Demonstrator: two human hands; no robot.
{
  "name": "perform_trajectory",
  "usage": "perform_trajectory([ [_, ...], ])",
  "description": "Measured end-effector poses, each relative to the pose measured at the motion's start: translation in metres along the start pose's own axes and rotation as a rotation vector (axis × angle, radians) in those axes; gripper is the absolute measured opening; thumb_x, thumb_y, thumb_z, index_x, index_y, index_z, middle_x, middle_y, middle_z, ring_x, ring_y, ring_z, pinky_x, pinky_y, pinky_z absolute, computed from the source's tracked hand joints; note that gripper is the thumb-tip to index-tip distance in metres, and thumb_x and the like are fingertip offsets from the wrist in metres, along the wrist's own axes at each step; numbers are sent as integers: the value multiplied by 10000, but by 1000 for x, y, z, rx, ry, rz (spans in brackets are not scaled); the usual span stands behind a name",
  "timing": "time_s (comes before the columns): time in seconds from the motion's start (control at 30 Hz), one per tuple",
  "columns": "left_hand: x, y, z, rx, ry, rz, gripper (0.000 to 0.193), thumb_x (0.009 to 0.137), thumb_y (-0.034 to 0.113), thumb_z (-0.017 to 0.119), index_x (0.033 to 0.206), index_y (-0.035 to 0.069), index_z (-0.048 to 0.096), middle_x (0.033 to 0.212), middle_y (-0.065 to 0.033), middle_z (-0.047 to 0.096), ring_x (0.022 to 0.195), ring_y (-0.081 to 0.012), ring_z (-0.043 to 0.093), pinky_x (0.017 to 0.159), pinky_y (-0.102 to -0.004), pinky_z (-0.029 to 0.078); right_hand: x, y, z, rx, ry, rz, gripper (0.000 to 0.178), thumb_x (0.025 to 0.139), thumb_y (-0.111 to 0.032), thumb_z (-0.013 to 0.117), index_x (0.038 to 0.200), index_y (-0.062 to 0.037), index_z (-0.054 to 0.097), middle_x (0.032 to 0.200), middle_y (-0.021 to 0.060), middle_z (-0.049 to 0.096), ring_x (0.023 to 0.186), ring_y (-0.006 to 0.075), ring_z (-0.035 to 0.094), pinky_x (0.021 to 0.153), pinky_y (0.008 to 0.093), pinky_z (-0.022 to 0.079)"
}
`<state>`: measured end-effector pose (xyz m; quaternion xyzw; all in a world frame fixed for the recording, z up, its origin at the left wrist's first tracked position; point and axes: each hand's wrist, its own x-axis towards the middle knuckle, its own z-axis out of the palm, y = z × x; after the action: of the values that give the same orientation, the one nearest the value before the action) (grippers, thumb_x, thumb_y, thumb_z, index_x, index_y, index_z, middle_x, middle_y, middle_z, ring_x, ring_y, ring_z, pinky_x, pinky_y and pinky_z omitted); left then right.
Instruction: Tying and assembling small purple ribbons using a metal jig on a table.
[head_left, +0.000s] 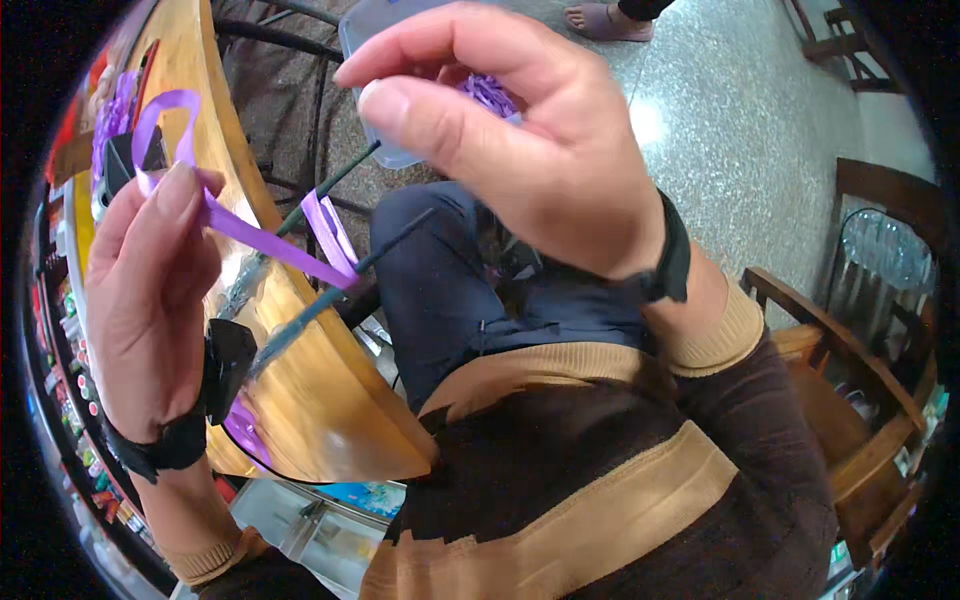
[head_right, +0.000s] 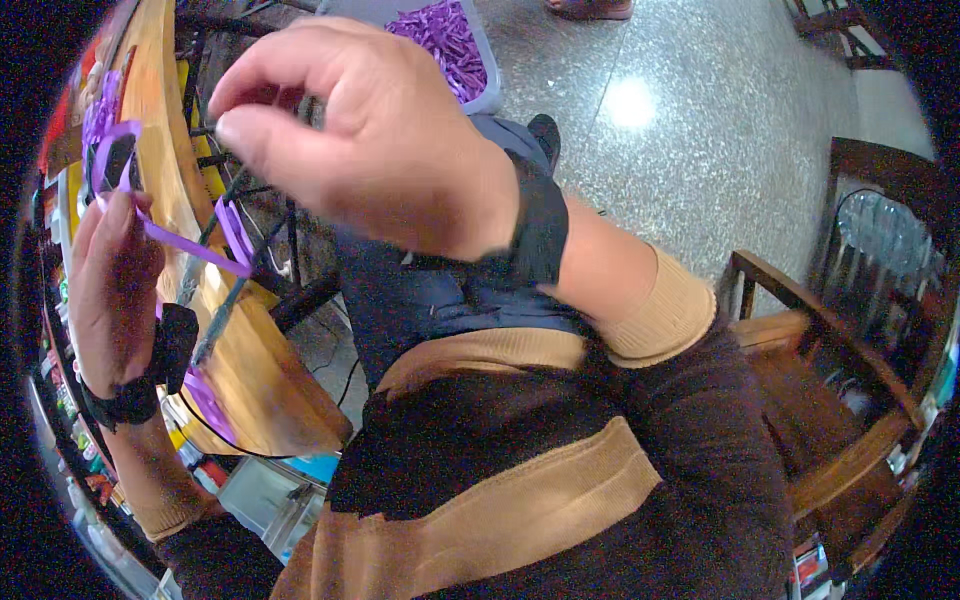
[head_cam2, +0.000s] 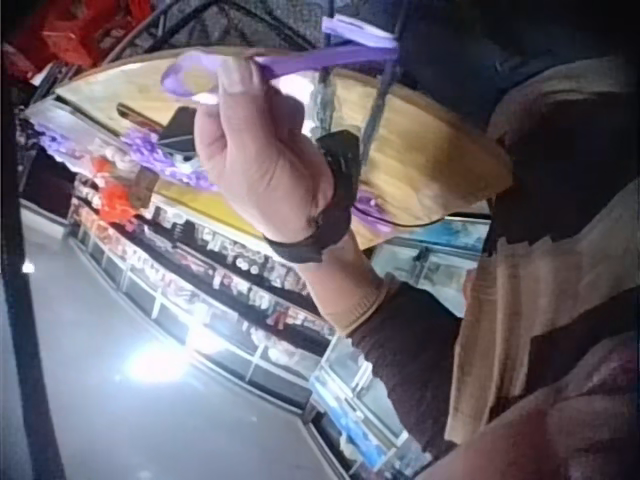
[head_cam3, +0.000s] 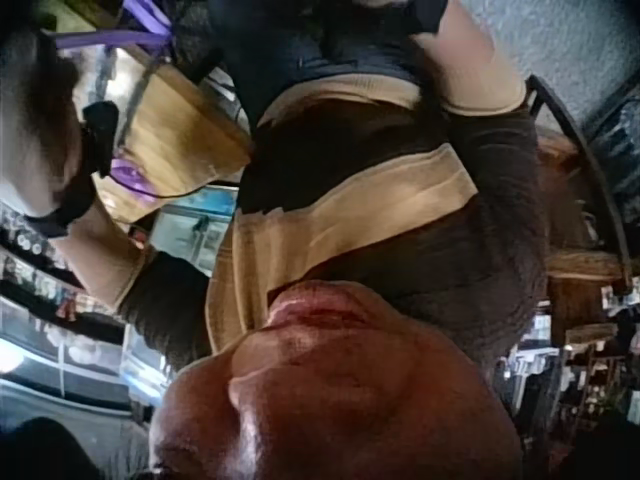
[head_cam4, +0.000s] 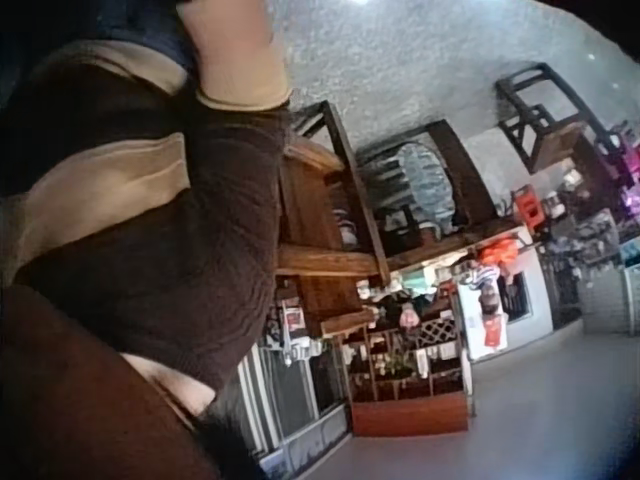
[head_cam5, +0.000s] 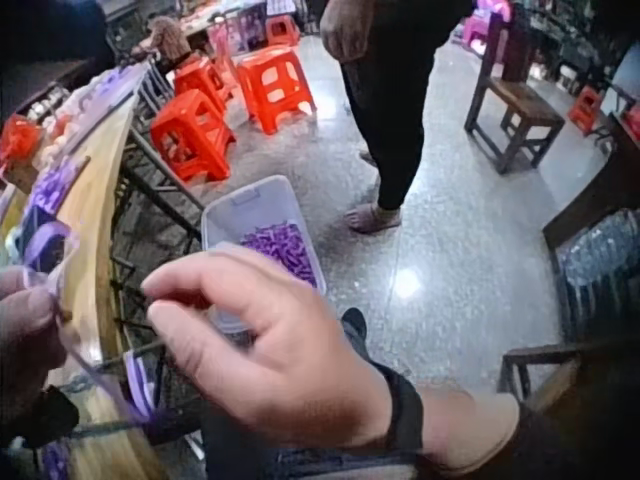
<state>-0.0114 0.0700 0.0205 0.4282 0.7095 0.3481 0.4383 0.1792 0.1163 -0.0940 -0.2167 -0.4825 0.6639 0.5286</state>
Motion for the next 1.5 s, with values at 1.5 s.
perform_trajectory([
  [1.5, 7, -1, 4, 31, -277, -278, 296, 848, 310, 564, 846, 14, 574, 692, 32, 498, 430, -1, 311, 376, -151, 219, 19, -8, 25, -213, -325, 402, 237, 719, -218, 598, 649, 7, 623, 608, 15, 544, 574, 75, 458, 527, 237, 368],
])
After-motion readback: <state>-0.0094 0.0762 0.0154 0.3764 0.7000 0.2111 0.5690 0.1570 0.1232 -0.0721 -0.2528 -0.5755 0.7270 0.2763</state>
